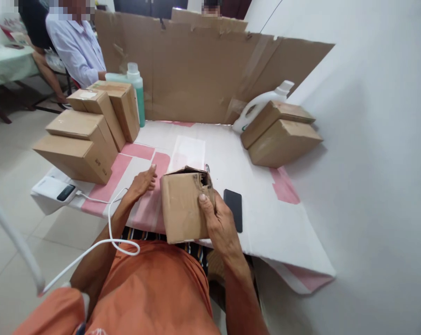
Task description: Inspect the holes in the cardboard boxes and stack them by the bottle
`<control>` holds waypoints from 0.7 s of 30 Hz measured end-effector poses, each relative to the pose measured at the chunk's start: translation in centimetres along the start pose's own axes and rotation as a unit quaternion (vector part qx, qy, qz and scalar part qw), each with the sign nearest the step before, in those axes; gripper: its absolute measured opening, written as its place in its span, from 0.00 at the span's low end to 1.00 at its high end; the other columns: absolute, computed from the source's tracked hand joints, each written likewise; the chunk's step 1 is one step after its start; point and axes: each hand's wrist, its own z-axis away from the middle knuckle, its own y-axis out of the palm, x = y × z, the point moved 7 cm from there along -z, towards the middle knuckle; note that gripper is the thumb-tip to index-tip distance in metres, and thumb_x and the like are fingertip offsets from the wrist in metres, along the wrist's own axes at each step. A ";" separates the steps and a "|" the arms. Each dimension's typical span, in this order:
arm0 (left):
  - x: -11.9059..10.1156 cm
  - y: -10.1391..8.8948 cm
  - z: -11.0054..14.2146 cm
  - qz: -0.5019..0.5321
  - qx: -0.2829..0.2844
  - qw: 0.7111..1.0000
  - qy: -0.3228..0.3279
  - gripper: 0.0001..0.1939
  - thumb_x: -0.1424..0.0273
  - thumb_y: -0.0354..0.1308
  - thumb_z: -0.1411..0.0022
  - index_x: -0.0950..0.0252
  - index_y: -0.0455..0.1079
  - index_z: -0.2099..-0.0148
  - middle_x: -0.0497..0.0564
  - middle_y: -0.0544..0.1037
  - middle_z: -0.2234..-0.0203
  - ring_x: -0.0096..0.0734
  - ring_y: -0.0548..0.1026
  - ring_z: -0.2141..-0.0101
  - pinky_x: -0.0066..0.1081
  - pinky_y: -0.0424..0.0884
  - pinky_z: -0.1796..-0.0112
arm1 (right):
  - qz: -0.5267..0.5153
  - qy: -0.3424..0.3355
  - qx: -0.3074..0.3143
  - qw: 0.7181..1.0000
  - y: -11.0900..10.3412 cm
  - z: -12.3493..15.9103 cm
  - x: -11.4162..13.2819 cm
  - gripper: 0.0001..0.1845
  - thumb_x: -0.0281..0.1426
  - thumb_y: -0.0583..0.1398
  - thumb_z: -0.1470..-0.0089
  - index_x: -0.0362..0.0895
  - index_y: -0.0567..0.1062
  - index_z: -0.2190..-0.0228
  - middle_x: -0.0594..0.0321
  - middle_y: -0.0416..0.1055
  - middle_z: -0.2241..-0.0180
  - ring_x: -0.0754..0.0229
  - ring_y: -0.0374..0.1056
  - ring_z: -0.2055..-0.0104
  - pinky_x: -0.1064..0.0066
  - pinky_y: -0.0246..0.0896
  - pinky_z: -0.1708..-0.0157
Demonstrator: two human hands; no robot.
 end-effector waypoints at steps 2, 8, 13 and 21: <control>-2.0 0.3 0.4 -0.013 -0.012 1.000 0.024 0.33 0.38 0.57 0.36 0.66 0.80 0.59 0.58 0.83 0.65 0.47 0.81 0.59 0.40 0.75 0.56 | 0.006 -0.003 -0.023 1.000 0.0 -0.2 -0.1 0.29 0.53 0.54 0.32 0.47 0.76 0.43 0.52 0.77 0.45 0.45 0.73 0.45 0.53 0.68 0.44; -10.8 3.1 7.2 -0.204 0.012 0.941 0.269 0.31 0.46 0.55 0.30 0.62 0.73 0.37 0.59 0.78 0.40 0.50 0.73 0.39 0.46 0.63 0.37 | 0.004 -0.034 -0.068 0.997 0.8 1.0 0.6 0.25 0.50 0.54 0.31 0.49 0.75 0.44 0.51 0.74 0.40 0.44 0.71 0.41 0.49 0.66 0.40; -12.9 5.1 11.0 -0.359 0.001 0.871 0.336 0.31 0.49 0.60 0.32 0.59 0.70 0.34 0.58 0.81 0.44 0.54 0.74 0.42 0.51 0.59 0.36 | 0.003 -0.037 -0.095 0.995 1.4 3.1 0.5 0.23 0.47 0.54 0.30 0.50 0.74 0.42 0.52 0.74 0.43 0.44 0.71 0.41 0.46 0.65 0.38; -12.8 6.5 12.0 -0.394 0.036 0.846 0.358 0.15 0.55 0.64 0.34 0.60 0.77 0.52 0.54 0.80 0.59 0.47 0.77 0.55 0.43 0.70 0.51 | -0.023 -0.051 -0.120 0.991 2.8 5.0 1.1 0.26 0.41 0.53 0.27 0.50 0.65 0.33 0.51 0.68 0.36 0.47 0.66 0.35 0.46 0.62 0.34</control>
